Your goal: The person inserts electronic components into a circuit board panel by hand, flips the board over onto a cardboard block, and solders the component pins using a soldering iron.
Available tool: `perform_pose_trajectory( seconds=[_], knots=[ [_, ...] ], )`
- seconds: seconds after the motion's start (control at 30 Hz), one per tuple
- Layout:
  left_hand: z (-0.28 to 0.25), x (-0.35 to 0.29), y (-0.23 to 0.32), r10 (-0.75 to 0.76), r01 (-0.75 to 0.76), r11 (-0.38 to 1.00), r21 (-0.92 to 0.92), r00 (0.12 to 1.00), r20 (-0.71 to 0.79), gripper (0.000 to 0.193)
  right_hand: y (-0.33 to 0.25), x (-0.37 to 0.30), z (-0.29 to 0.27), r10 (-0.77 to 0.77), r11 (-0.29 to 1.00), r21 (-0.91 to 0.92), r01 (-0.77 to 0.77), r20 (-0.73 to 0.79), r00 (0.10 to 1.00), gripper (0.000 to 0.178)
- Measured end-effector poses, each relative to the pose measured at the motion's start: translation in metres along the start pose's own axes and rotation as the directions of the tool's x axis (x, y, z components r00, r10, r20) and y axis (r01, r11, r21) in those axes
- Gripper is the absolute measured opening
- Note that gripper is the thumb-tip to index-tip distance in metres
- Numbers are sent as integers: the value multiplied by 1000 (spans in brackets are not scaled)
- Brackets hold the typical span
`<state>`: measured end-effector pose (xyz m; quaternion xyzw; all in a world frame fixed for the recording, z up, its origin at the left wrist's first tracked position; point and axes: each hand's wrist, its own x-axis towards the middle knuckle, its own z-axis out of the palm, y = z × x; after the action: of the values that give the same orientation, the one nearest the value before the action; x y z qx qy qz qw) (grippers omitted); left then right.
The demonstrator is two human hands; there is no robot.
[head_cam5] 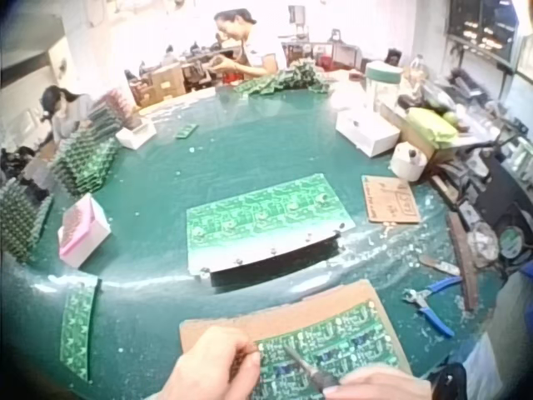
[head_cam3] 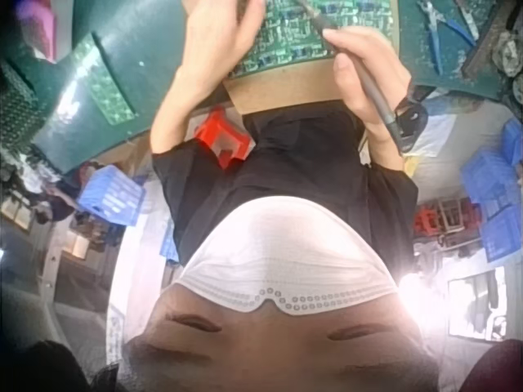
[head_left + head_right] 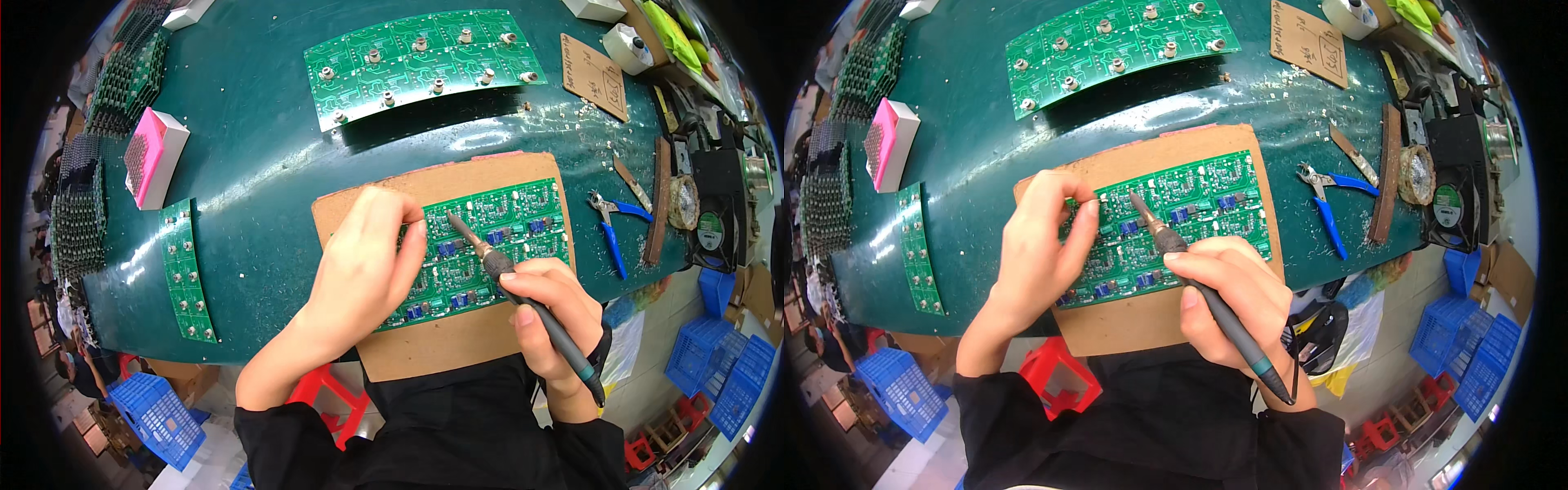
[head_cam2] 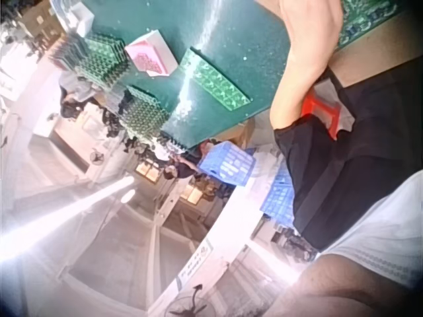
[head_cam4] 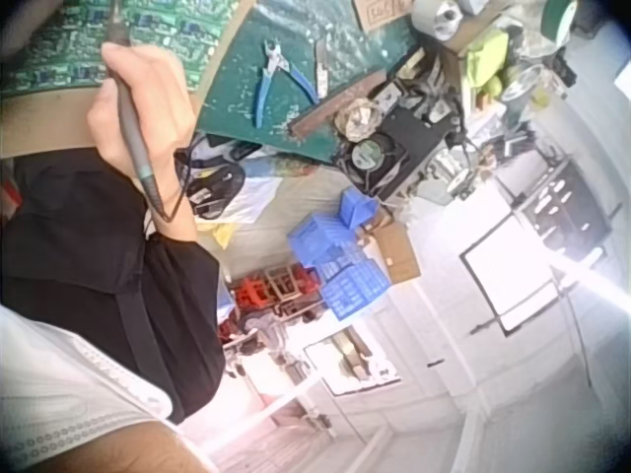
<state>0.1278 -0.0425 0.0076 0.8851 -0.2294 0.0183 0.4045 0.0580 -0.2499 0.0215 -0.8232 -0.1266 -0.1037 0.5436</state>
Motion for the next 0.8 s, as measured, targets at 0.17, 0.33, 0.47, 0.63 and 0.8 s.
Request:
perform_pose_trajectory(
  seconds=[0.17,0.33,0.47,0.63,0.8],
  knots=[
    [17,4,-10,67,-68,995,76,998,20,15,4,4,3,-67,998,-2,67,14,998,27],
    [24,5,-9,116,-110,980,164,993,-22,17,3,6,2,-58,998,-3,58,25,998,27],
    [22,5,-10,124,-117,979,166,992,-32,17,4,4,-9,-40,999,18,40,22,999,28],
    [24,5,-4,141,-134,958,253,990,-12,16,8,7,-8,-1,998,66,-2,47,999,29],
    [21,10,-2,132,-132,967,217,991,13,15,13,10,-15,-25,996,92,21,49,998,27]
  ],
)
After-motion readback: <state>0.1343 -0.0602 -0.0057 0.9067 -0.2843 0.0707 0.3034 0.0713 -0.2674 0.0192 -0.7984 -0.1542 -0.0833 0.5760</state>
